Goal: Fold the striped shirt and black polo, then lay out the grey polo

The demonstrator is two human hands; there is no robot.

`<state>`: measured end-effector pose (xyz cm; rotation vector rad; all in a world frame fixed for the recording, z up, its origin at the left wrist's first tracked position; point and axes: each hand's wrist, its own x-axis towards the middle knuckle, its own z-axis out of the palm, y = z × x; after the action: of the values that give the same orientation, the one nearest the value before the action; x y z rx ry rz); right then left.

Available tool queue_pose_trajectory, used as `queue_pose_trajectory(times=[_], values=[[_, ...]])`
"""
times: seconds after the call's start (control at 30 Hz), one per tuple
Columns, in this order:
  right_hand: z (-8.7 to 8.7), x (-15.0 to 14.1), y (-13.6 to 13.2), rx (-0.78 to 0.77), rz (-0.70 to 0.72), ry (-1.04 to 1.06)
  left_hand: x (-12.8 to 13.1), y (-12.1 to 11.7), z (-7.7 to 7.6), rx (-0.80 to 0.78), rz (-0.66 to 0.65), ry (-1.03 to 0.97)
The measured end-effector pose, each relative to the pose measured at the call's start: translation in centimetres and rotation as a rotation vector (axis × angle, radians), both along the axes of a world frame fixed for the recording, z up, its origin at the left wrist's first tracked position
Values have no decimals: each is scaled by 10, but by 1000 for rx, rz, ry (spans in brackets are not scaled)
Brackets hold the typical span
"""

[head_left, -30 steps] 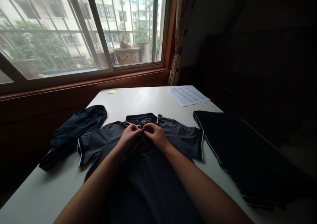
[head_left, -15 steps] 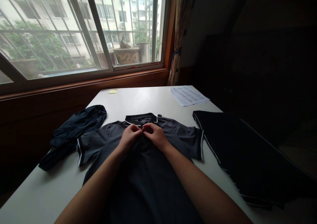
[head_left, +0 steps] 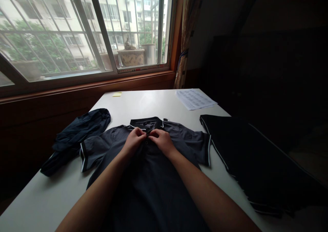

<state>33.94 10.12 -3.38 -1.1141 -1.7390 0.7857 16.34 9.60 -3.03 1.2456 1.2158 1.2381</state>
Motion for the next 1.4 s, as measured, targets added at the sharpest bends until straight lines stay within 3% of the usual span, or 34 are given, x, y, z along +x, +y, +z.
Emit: queue_pose_trajectory(times=[0.4,0.67,1.07,1.4], values=[[3,1,0,-34,-2,25,0,-1,2,55,-113,-5],[2,1,2,-18,25,-31,-5,1,-8,165,-139,155],[-6,-1,5,51,65,-190,-3,-1,-6,257,-123,306],[-5,-6,0,18,13,-388,-4,-1,-8,469,-127,715]])
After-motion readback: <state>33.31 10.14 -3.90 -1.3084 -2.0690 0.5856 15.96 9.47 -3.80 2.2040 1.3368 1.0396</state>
